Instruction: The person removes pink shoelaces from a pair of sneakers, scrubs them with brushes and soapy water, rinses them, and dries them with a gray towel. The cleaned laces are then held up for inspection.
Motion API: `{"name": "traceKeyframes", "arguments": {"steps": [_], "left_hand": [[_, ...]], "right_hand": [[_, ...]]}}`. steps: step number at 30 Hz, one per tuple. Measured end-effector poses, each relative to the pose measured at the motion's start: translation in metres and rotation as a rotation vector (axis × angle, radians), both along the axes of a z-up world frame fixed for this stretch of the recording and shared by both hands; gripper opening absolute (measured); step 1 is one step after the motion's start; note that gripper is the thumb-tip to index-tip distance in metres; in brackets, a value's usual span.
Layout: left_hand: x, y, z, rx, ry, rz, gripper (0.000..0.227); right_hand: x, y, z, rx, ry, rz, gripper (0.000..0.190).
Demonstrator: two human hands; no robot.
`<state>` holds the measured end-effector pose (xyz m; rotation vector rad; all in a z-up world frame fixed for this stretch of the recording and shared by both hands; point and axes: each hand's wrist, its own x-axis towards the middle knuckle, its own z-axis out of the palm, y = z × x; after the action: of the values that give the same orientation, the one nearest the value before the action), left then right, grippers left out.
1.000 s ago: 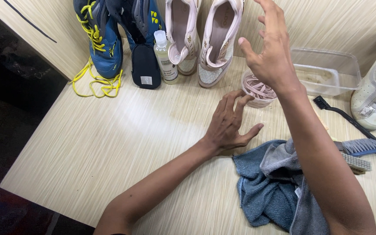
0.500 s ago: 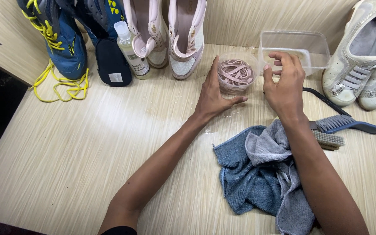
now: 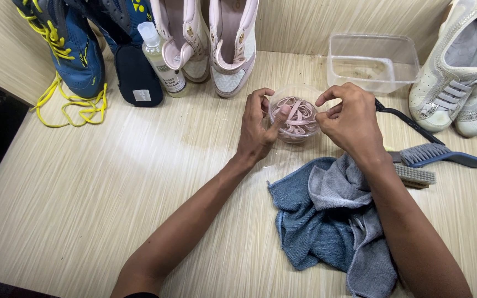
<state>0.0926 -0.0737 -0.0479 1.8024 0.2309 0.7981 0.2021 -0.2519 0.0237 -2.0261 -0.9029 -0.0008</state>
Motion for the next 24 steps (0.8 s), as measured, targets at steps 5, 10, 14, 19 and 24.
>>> {"name": "traceKeyframes", "arguments": {"steps": [5,10,14,19,24], "left_hand": [[0.000,-0.005,0.012,-0.112,0.001,-0.065,0.027],[-0.006,-0.007,0.026,-0.099,0.002,-0.088,0.016],[-0.007,-0.007,0.028,-0.122,0.012,-0.089,0.014],[-0.005,-0.006,0.028,-0.115,0.024,-0.083,0.014],[-0.003,-0.006,0.027,-0.110,0.017,-0.081,0.015]], "right_hand": [[-0.004,-0.005,0.024,-0.212,-0.105,0.033,0.023],[-0.019,0.012,0.072,-0.292,-0.277,0.239,0.022],[-0.022,0.042,0.075,-0.661,0.045,0.453,0.043],[-0.015,0.066,0.043,-0.883,-0.001,0.379,0.050],[-0.003,0.065,0.006,-0.879,0.009,0.297,0.029]]}}
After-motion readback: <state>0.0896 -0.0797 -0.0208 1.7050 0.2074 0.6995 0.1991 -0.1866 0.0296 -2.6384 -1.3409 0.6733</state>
